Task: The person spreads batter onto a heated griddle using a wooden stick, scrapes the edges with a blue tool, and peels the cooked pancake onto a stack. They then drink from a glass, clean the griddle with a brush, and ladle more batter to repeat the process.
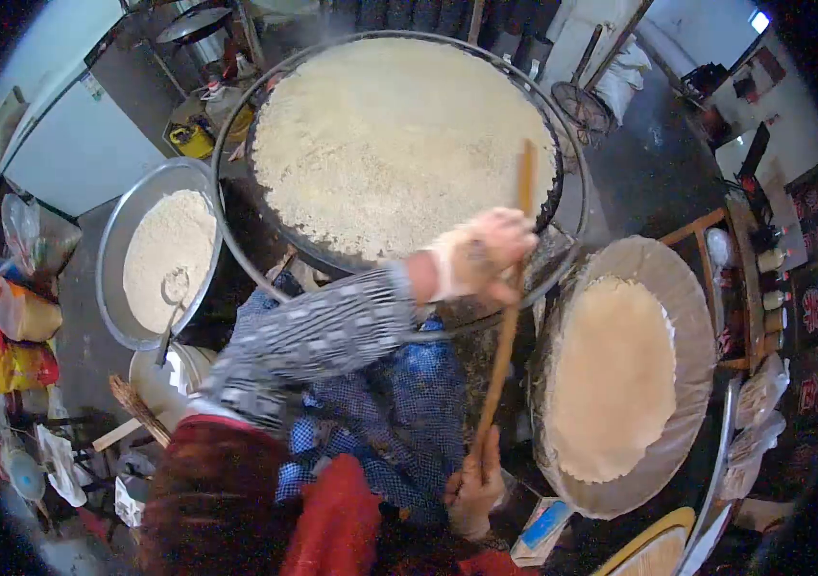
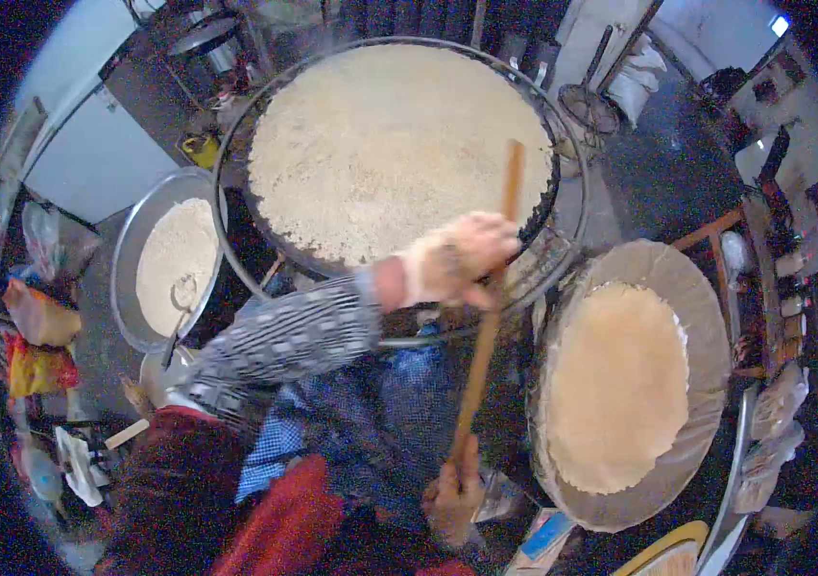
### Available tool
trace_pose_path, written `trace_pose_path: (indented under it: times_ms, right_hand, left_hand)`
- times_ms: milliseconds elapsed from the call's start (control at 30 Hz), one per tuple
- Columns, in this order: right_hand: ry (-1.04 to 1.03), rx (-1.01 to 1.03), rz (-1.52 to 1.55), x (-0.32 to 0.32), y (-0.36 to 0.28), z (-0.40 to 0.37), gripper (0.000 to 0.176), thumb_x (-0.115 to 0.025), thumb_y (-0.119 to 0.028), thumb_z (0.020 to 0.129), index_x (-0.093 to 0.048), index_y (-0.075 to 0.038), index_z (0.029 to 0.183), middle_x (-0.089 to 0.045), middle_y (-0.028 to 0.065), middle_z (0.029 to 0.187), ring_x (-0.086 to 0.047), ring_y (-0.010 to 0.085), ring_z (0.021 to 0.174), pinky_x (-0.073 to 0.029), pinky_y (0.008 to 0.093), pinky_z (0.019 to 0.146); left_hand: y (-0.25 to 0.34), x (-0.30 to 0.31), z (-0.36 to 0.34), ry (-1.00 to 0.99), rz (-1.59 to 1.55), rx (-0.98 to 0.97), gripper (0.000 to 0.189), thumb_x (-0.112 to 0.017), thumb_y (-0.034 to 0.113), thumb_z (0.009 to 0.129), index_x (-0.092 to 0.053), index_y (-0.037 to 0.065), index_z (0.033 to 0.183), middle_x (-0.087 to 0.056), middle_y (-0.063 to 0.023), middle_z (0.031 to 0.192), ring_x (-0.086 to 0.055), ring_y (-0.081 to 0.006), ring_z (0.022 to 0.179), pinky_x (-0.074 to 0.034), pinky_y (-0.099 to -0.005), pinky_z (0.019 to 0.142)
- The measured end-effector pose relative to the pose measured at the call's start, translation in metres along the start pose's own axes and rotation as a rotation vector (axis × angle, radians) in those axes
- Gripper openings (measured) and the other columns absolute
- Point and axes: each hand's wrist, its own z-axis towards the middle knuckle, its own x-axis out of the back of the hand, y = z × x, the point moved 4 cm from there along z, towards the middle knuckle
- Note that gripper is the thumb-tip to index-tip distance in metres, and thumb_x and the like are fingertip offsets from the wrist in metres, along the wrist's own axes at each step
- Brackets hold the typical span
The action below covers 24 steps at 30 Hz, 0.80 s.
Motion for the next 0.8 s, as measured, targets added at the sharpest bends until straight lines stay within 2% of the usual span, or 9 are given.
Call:
trace_pose_path:
  times_ms: [67, 133, 200, 333, 467, 667, 733, 767, 800]
  right_hand:
    - [0.106, -0.002, 0.073, 0.0, -0.023, 0.015, 0.054, -0.053, -0.027, 0.095, -0.033, -0.02, 0.145, -0.04, -0.0055, 0.058, -0.035, 0.0036, 0.041, -0.03, 0.0199, 0.035]
    - [-0.186, -0.032, 0.306, -0.005, -0.05, 0.049, 0.054, -0.046, -0.032, 0.097, -0.028, -0.02, 0.147, -0.028, -0.0075, 0.054, -0.028, 0.0043, 0.039, -0.024, 0.0204, 0.035]
    - [-0.232, -0.056, 0.321, -0.004, -0.067, 0.084, 0.056, -0.046, -0.034, 0.098, -0.025, -0.02, 0.148, -0.026, -0.0074, 0.053, -0.025, 0.0042, 0.038, -0.02, 0.0202, 0.035]
    - [-0.552, -0.188, 0.429, 0.007, -0.069, 0.146, 0.056, -0.047, -0.034, 0.098, -0.024, -0.024, 0.147, -0.025, -0.0065, 0.049, -0.024, 0.0051, 0.036, -0.021, 0.0226, 0.035]
    - [-0.79, -0.296, 0.487, -0.015, -0.077, 0.163, 0.053, -0.046, -0.03, 0.098, -0.024, -0.029, 0.147, -0.026, -0.0055, 0.047, -0.021, 0.0063, 0.033, -0.023, 0.0238, 0.035]
    - [-0.84, -0.369, 0.285, -0.081, -0.083, 0.141, 0.053, -0.05, -0.029, 0.096, -0.029, -0.029, 0.146, -0.031, -0.0055, 0.049, -0.025, 0.0058, 0.036, -0.024, 0.0227, 0.035]
    - [-0.852, -0.306, 0.205, -0.1, -0.079, 0.128, 0.05, -0.051, -0.029, 0.096, -0.035, -0.026, 0.143, -0.034, -0.0057, 0.052, -0.029, 0.0049, 0.038, -0.025, 0.0212, 0.036]
    - [-0.811, -0.221, 0.047, -0.107, -0.076, 0.122, 0.049, -0.051, -0.027, 0.096, -0.037, -0.025, 0.143, -0.035, -0.006, 0.054, -0.03, 0.0043, 0.039, -0.025, 0.0208, 0.037]
    - [-0.763, -0.133, -0.11, -0.113, -0.074, 0.115, 0.048, -0.05, -0.026, 0.096, -0.038, -0.023, 0.142, -0.035, -0.0063, 0.056, -0.031, 0.0038, 0.04, -0.025, 0.0204, 0.037]
  left_hand:
    - [-0.013, -0.058, 0.036, -0.187, 0.002, -0.003, 0.079, -0.064, 0.06, 0.069, -0.055, -0.002, 0.117, -0.054, -0.0201, 0.123, -0.044, -0.0341, 0.124, -0.031, -0.041, 0.108]
    - [-0.047, -0.065, 0.063, -0.399, 0.023, 0.076, 0.074, -0.063, 0.062, 0.069, -0.061, -0.001, 0.107, -0.059, -0.0187, 0.117, -0.045, -0.0329, 0.123, -0.031, -0.0409, 0.107]
    - [-0.09, -0.052, 0.066, -0.409, 0.066, 0.109, 0.074, -0.062, 0.064, 0.068, -0.063, -0.001, 0.103, -0.06, -0.0182, 0.114, -0.046, -0.0327, 0.122, -0.032, -0.0406, 0.106]
    - [-0.132, -0.038, 0.043, -0.355, 0.238, 0.295, 0.077, -0.06, 0.069, 0.066, -0.065, -0.001, 0.099, -0.062, -0.0174, 0.111, -0.048, -0.033, 0.118, -0.035, -0.0399, 0.102]
    - [-0.157, -0.001, 0.005, -0.518, 0.195, 0.437, 0.081, -0.058, 0.071, 0.065, -0.064, -0.001, 0.103, -0.061, -0.0183, 0.113, -0.048, -0.034, 0.119, -0.034, -0.0406, 0.103]
    - [-0.176, 0.054, -0.104, -0.373, 0.258, 0.556, 0.074, -0.063, 0.064, 0.064, -0.064, -0.001, 0.098, -0.06, -0.0193, 0.108, -0.051, -0.0357, 0.113, -0.038, -0.0433, 0.099]
    - [-0.17, 0.076, -0.138, -0.369, 0.292, 0.578, 0.069, -0.065, 0.061, 0.063, -0.062, 0.0, 0.094, -0.06, -0.0184, 0.101, -0.052, -0.0364, 0.108, -0.039, -0.0437, 0.096]
    - [-0.17, 0.08, -0.157, -0.35, 0.313, 0.586, 0.078, -0.058, 0.069, 0.065, -0.064, -0.001, 0.098, -0.06, -0.0199, 0.105, -0.052, -0.035, 0.111, -0.037, -0.0417, 0.1]
    - [-0.161, 0.091, -0.172, -0.299, 0.32, 0.572, 0.068, -0.065, 0.06, 0.063, -0.057, 0.0, 0.096, -0.058, -0.0181, 0.103, -0.052, -0.0371, 0.108, -0.04, -0.0442, 0.096]
